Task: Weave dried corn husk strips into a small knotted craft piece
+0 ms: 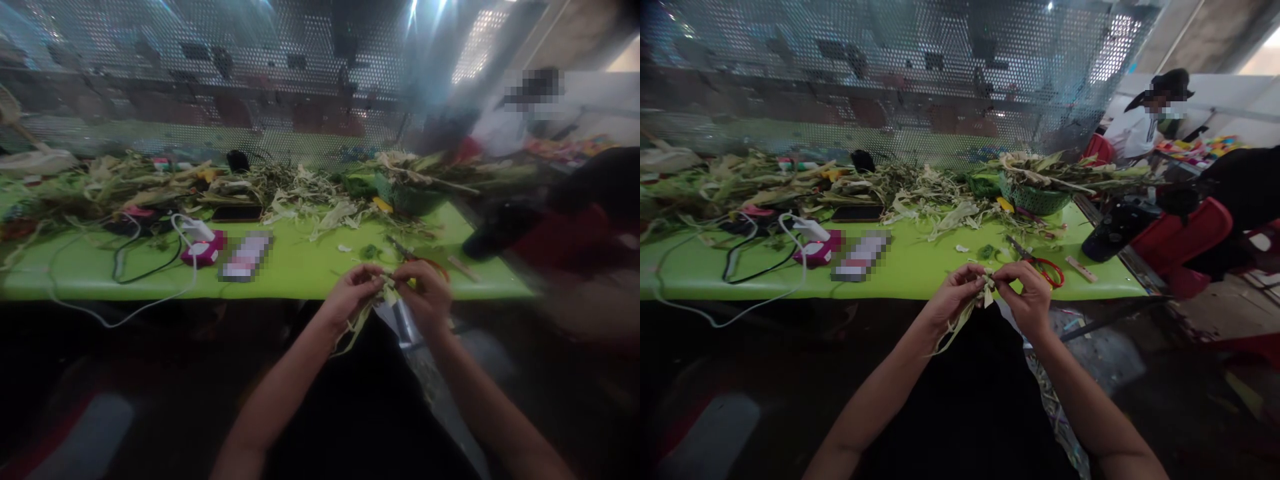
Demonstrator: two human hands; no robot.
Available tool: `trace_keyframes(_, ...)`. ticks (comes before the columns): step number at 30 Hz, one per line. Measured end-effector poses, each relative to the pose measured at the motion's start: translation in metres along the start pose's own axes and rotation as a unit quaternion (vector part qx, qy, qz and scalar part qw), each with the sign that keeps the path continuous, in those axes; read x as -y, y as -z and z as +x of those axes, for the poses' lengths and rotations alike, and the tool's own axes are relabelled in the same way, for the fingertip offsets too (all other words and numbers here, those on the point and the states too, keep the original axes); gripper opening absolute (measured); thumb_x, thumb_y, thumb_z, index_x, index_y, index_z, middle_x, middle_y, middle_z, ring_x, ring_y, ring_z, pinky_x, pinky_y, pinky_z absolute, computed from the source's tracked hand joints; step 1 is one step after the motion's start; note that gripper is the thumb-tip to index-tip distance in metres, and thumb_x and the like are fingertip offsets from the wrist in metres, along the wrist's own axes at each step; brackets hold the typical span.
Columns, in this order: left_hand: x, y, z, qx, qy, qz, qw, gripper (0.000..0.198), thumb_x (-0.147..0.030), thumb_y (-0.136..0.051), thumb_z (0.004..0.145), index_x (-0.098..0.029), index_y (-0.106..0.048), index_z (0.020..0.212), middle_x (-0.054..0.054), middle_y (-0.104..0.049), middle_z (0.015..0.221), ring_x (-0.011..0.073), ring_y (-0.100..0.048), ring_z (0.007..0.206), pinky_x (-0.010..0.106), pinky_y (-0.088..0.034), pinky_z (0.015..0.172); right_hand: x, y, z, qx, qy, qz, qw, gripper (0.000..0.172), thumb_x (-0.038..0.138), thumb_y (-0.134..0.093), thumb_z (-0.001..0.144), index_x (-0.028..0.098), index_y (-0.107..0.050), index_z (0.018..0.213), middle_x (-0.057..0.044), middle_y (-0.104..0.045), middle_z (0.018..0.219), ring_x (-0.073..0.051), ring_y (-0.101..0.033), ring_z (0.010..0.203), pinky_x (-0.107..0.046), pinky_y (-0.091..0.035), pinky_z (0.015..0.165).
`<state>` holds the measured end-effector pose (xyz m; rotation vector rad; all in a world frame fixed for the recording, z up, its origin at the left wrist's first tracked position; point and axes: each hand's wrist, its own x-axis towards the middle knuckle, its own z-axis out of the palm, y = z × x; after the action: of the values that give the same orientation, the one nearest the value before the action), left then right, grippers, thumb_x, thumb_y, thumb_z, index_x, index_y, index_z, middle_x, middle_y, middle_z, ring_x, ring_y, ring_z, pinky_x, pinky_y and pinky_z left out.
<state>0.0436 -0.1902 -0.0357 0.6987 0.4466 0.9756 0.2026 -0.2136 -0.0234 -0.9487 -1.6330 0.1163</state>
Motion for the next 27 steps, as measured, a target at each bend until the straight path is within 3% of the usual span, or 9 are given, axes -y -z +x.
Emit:
trace_keyframes(3,0.000,0.001,0.001,-0.015,-0.024,0.027,0.999,0.035,-0.029,-0.086,0.063,-0.017,-0.065,0.089,-0.003,-0.060,0.071,0.0063,-0.054,0.058,0.021,-0.045,0.058,0.000,0.003,-0.001,0.036,-0.063,0.036,0.997,0.003,0.021,-0.067,0.085,0.022,-0.070,0.085,-0.002,-0.068,0.083,-0.019,-0.063,0.079,-0.032,-0.051,0.073)
trace_keyframes(6,-0.001,0.002,0.003,-0.033,-0.076,0.090,0.992,0.031,-0.031,-0.084,0.066,-0.017,-0.069,0.088,-0.002,-0.063,0.073,0.0065,-0.055,0.065,0.021,-0.045,0.066,-0.001,0.006,-0.001,0.072,-0.124,0.068,0.987,0.009,0.029,-0.066,0.088,0.022,-0.071,0.090,-0.004,-0.069,0.086,-0.020,-0.064,0.082,-0.033,-0.051,0.076)
trace_keyframes(12,-0.001,0.008,0.007,-0.028,-0.143,0.203,0.968,0.027,-0.035,-0.077,0.075,-0.018,-0.070,0.096,0.001,-0.067,0.083,0.0093,-0.057,0.075,0.022,-0.045,0.072,-0.006,0.006,0.005,0.119,-0.140,0.063,0.981,0.016,0.036,-0.070,0.086,0.020,-0.072,0.089,-0.005,-0.069,0.088,-0.019,-0.063,0.083,-0.031,-0.051,0.076)
trace_keyframes(17,-0.001,0.013,0.010,-0.021,-0.156,0.254,0.954,0.033,-0.034,-0.074,0.079,-0.017,-0.064,0.106,0.000,-0.060,0.079,0.0092,-0.054,0.074,0.022,-0.044,0.071,-0.018,0.010,0.016,0.175,-0.220,0.102,0.954,0.032,0.040,-0.071,0.085,0.020,-0.070,0.110,-0.005,-0.072,0.098,-0.020,-0.067,0.086,-0.032,-0.053,0.078)
trace_keyframes(27,-0.003,0.017,0.010,-0.062,-0.147,0.321,0.934,0.032,-0.037,-0.076,0.075,-0.015,-0.064,0.095,0.001,-0.064,0.080,0.0095,-0.055,0.070,0.022,-0.044,0.067,-0.019,0.010,0.027,0.204,-0.193,0.017,0.960,0.027,0.041,-0.071,0.082,0.019,-0.075,0.098,-0.005,-0.075,0.087,-0.019,-0.066,0.074,-0.031,-0.052,0.068)
